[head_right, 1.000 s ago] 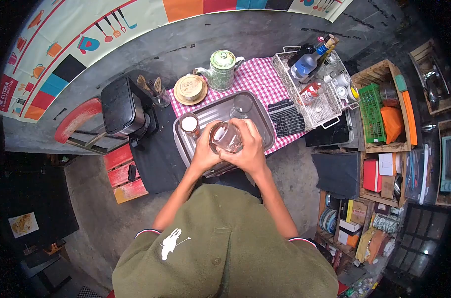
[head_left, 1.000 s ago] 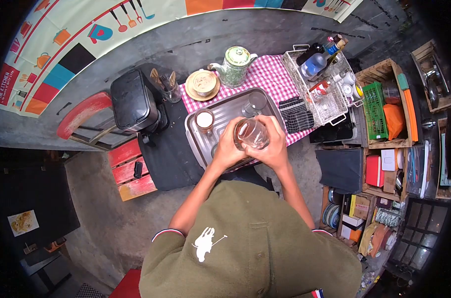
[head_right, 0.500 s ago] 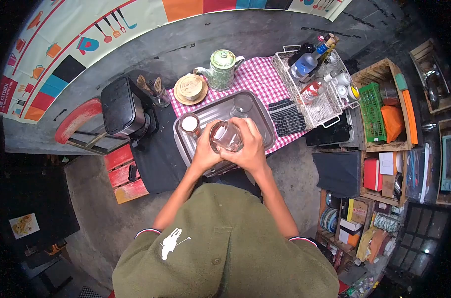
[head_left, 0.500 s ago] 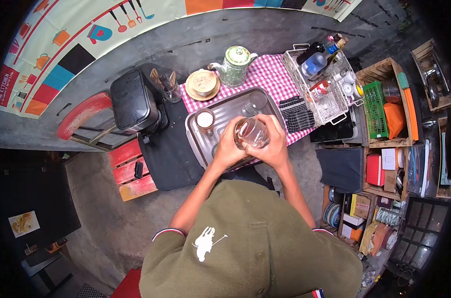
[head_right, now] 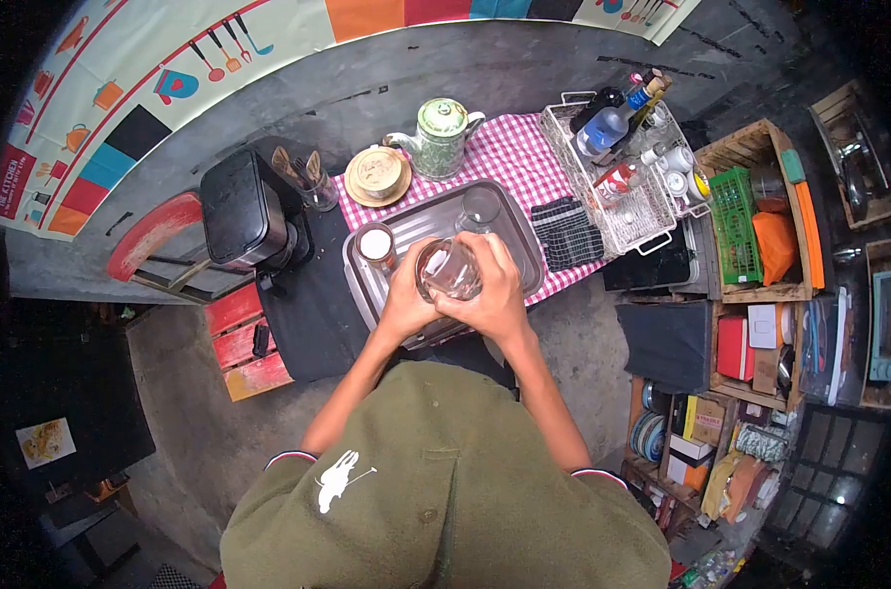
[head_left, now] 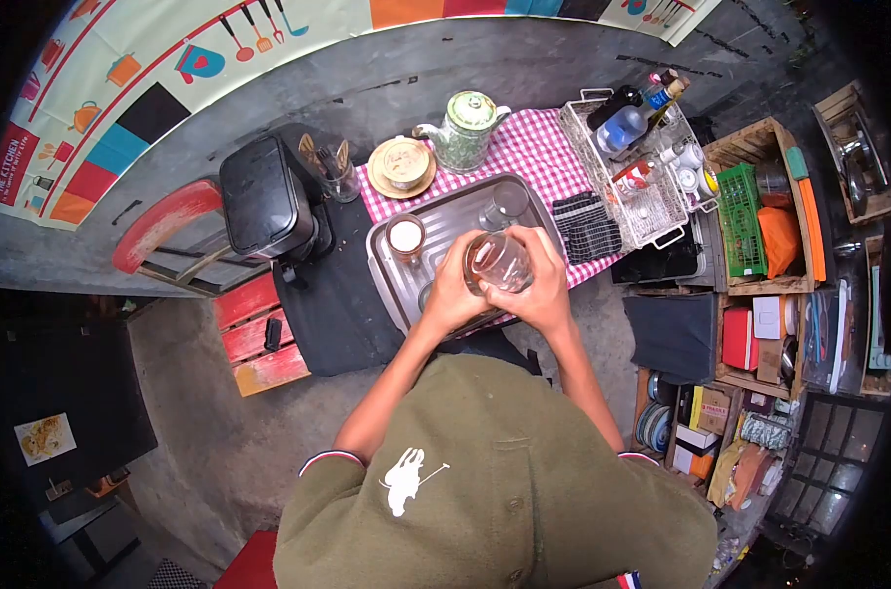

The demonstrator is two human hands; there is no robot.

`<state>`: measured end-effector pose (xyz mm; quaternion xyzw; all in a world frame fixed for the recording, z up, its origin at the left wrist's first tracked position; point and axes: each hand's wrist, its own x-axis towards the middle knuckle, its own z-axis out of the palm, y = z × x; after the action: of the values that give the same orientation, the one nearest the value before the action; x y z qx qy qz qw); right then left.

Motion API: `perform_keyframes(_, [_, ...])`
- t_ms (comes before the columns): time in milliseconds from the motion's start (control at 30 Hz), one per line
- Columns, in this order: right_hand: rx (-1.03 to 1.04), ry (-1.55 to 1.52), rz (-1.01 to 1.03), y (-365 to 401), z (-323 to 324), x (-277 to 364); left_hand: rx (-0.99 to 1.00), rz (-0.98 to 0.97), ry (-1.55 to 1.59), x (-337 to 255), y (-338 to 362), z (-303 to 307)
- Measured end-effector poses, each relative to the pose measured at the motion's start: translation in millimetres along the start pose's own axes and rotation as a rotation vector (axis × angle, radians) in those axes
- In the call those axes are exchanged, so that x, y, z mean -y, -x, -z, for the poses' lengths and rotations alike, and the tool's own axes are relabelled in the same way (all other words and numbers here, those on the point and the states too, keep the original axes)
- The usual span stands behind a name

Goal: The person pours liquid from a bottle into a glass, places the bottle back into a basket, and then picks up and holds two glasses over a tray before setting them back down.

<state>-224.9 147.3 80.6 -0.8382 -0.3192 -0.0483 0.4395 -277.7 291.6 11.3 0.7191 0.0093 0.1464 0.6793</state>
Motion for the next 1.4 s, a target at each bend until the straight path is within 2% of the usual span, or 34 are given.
perform_keyframes(733, [0.016, 0.004, -0.017, -2.9, 0.9, -0.6, -0.024, -0.036, -0.042, 3.1, -2.6, -2.7])
perform_keyframes(1400, [0.037, 0.019, -0.048, -5.5, -1.1, -0.3, -0.002, 0.015, 0.020, 3.6, -3.1, -0.2])
